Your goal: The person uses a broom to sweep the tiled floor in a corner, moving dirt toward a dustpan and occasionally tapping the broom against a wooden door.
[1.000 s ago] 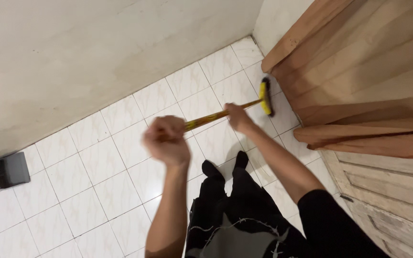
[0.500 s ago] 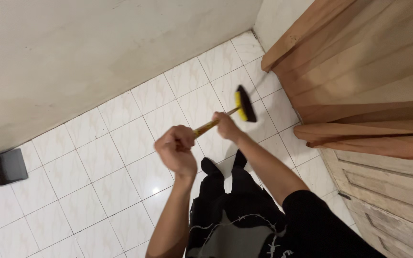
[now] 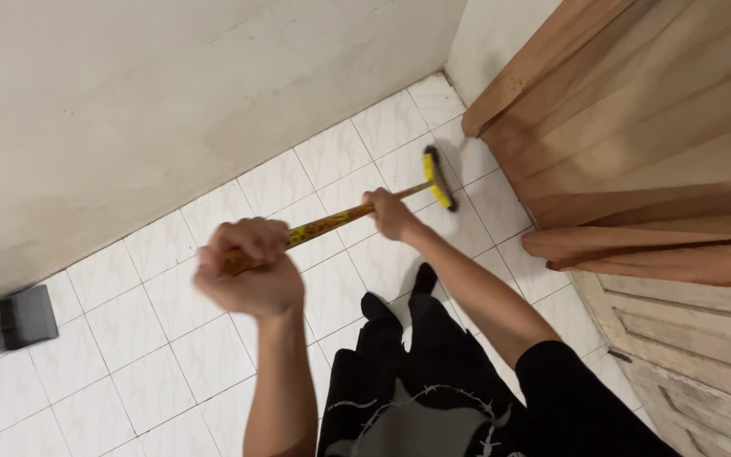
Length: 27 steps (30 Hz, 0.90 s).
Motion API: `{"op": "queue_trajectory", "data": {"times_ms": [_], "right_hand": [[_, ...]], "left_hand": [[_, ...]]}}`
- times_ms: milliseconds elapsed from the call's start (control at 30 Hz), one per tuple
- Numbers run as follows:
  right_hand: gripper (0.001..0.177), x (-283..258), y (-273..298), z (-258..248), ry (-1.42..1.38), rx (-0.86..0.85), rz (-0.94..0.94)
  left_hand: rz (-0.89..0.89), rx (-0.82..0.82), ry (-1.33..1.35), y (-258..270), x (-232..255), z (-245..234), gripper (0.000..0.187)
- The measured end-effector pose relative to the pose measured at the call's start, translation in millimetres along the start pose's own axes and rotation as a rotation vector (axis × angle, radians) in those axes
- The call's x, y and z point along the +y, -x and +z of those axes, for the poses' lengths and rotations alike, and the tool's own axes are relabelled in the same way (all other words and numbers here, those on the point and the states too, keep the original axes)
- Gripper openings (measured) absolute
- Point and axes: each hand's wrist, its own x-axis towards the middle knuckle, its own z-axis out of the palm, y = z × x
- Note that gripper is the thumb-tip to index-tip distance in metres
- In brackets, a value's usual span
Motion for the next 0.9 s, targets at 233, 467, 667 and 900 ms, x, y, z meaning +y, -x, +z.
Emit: {"op": "queue_trajectory", "data": {"times_ms": [233, 467, 667, 900], "right_hand": [[0.029, 103, -7, -70, 0.104, 0.114, 0.279], [0.038, 172, -18, -75, 0.084, -0.01, 0.402], [0.026, 129, -44, -26, 0.001, -0.039, -0.039], [0.01, 27, -58, -6, -0.162, -0.123, -0.086]], "left_hand": [[-0.108, -0.068, 0.044, 23, -120, 49, 0.043], [-0.172, -0.164, -0.123, 36, -153, 75, 0.046], [0.022, -0.158, -0.328, 9, -108, 84, 0.057], [0.119, -0.15, -0.392, -16, -46, 101, 0.058]]}}
